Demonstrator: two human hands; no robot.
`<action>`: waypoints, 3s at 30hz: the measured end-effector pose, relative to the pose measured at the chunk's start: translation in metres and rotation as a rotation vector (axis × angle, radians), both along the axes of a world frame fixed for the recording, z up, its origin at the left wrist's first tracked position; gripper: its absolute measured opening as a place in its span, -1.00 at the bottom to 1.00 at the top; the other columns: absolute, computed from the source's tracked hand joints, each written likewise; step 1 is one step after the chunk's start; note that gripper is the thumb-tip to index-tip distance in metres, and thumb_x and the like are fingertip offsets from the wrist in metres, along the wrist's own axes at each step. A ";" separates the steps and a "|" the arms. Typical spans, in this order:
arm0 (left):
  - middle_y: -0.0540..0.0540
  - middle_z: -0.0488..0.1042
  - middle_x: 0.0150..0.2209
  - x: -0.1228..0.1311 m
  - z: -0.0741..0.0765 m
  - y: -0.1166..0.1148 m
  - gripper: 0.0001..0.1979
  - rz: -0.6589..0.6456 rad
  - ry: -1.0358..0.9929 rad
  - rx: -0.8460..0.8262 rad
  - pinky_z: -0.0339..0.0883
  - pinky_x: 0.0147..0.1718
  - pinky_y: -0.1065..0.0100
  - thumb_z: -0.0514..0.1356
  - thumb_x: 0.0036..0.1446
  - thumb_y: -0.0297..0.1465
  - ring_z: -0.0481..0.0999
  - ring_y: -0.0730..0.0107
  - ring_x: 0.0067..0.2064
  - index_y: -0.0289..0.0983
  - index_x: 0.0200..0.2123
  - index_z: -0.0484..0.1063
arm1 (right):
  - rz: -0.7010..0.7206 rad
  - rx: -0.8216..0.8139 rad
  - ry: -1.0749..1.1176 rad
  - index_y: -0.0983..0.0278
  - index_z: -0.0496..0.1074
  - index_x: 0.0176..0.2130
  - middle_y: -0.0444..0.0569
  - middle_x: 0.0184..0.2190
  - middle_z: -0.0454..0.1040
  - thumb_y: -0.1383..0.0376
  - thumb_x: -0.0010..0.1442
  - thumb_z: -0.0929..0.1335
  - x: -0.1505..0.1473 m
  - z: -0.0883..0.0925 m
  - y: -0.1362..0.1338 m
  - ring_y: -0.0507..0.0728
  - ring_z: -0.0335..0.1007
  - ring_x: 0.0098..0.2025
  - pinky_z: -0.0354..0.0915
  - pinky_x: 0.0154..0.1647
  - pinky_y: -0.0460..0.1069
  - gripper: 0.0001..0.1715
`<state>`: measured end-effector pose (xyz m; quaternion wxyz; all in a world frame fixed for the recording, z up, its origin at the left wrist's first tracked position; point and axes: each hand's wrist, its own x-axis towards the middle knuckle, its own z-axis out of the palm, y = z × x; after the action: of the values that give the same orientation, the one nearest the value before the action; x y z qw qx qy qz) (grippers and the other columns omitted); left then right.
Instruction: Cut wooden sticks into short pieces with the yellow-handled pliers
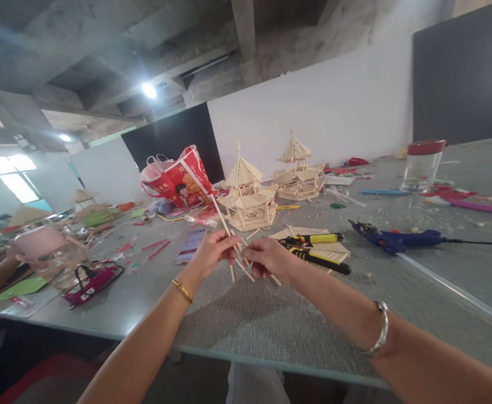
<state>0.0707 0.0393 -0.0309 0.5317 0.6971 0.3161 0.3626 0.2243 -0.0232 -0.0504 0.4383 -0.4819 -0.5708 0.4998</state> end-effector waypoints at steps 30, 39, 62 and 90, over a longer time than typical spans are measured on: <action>0.05 0.39 -0.65 -0.002 -0.001 0.004 -0.70 0.173 -0.023 0.243 0.37 -0.66 0.45 0.25 -0.06 -0.21 0.42 0.49 -0.64 -0.34 -0.36 0.39 | -0.133 0.143 -0.309 0.27 0.32 -0.50 -0.22 -0.78 0.28 0.25 0.09 0.23 0.006 -0.014 0.008 -0.05 0.16 -0.79 0.06 -0.80 -0.17 -0.80; 0.04 0.39 -0.62 0.001 0.000 0.001 -0.72 0.090 -0.021 0.125 0.39 -0.60 0.44 0.26 -0.08 -0.23 0.42 0.51 -0.61 -0.35 -0.42 0.40 | -0.105 0.187 -0.379 0.28 0.38 -0.43 -0.08 -0.47 0.51 0.25 0.10 0.21 0.004 -0.013 0.005 -0.03 0.32 -0.70 0.12 -0.78 -0.14 -0.79; 0.05 0.39 -0.57 0.008 -0.021 0.021 -0.84 0.260 0.568 0.671 0.23 -0.52 0.47 0.07 0.08 -0.32 0.40 0.48 -0.52 -0.28 -0.44 0.34 | -0.383 0.430 -0.764 0.26 0.38 -0.50 -0.13 -0.66 0.37 0.34 0.11 0.18 0.010 0.004 -0.008 0.01 0.29 -0.60 0.04 -0.52 -0.09 -0.75; 0.05 0.37 -0.61 0.018 -0.015 0.013 -0.86 0.166 0.586 0.623 0.20 -0.47 0.47 0.08 0.08 -0.41 0.42 0.46 -0.50 -0.29 -0.51 0.33 | -0.477 0.524 -0.899 0.26 0.43 -0.47 -0.05 -0.55 0.46 0.29 0.11 0.20 0.017 0.002 -0.002 0.06 0.31 -0.49 0.01 -0.49 -0.06 -0.73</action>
<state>0.0885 0.0525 -0.0463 0.1530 0.8699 0.3841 0.2690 0.2416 -0.0249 -0.0481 0.3579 -0.6377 -0.6816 -0.0252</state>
